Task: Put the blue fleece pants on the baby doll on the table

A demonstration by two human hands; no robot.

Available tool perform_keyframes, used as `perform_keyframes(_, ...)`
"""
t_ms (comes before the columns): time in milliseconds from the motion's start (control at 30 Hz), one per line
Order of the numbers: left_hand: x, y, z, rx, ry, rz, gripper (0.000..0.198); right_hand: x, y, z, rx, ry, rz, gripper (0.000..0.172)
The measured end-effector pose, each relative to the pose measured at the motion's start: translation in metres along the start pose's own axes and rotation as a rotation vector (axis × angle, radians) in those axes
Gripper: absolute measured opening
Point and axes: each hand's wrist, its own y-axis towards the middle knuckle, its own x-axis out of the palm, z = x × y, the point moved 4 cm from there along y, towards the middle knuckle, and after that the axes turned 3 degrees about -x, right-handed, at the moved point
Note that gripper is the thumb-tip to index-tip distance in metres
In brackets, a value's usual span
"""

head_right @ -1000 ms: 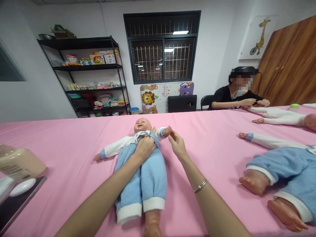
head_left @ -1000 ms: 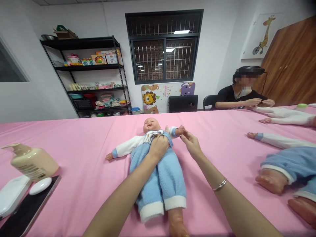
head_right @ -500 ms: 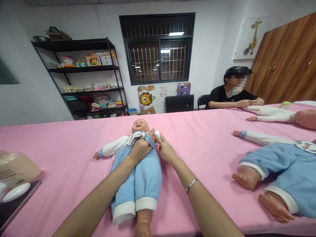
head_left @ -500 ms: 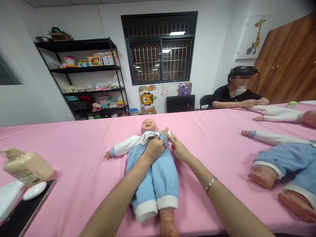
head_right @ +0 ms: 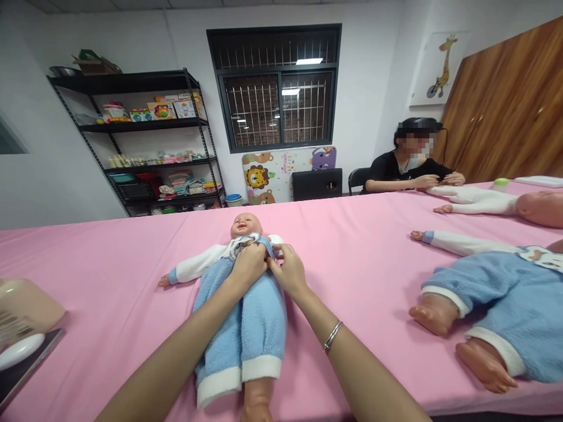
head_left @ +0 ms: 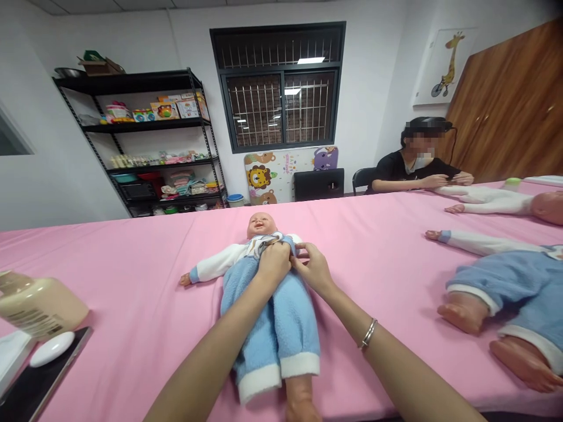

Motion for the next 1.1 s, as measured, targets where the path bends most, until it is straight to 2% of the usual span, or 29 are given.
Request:
perform_keyframes(233, 0.0, -0.002, 0.001, 0.039, -0.077, -0.02, 0.013, -0.008, -0.002, -0.012, -0.08, -0.266, 0.076, 0.012)
perform_keyframes(333, -0.002, -0.004, 0.002, 0.078, -0.075, -0.013, 0.014, -0.01, 0.002, -0.011, -0.079, -0.347, 0.078, 0.014)
perform_keyframes(433, -0.007, -0.009, 0.004, 0.146, -0.053, 0.058, 0.017, -0.014, 0.019, 0.002, -0.009, -0.264, 0.063, 0.015)
perform_keyframes(533, -0.013, -0.02, 0.002, 0.215, -0.03, 0.122, 0.018, -0.026, 0.048, 0.018, 0.128, -0.137, 0.099, 0.019)
perform_keyframes(633, -0.018, -0.031, -0.004, 0.257, -0.051, 0.143, 0.019, -0.039, 0.073, 0.02, 0.207, -0.056, 0.119, 0.021)
perform_keyframes(667, -0.019, -0.033, -0.006, 0.25, -0.074, 0.148, 0.02, -0.039, 0.077, 0.016, 0.193, -0.029, 0.072, 0.022)
perform_keyframes(733, -0.019, -0.035, -0.01, 0.209, -0.133, 0.157, 0.021, -0.032, 0.077, 0.003, 0.125, 0.03, -0.101, 0.025)
perform_keyframes(800, -0.016, -0.035, -0.013, 0.167, -0.196, 0.167, 0.024, -0.02, 0.067, -0.011, 0.046, 0.058, -0.282, 0.027)
perform_keyframes(833, -0.014, -0.035, -0.014, 0.151, -0.231, 0.176, 0.028, -0.015, 0.061, -0.015, 0.018, 0.045, -0.331, 0.027)
perform_keyframes(900, -0.01, -0.034, -0.015, 0.123, -0.312, 0.197, 0.038, -0.01, 0.05, -0.02, -0.002, -0.042, -0.334, 0.025)
perform_keyframes(1000, -0.004, -0.032, -0.018, 0.071, -0.432, 0.208, 0.046, -0.009, 0.044, -0.018, 0.049, -0.195, -0.297, 0.017)
perform_keyframes(1100, 0.0, -0.031, -0.021, 0.046, -0.556, 0.223, 0.045, -0.006, 0.044, -0.02, 0.125, -0.167, -0.41, 0.015)
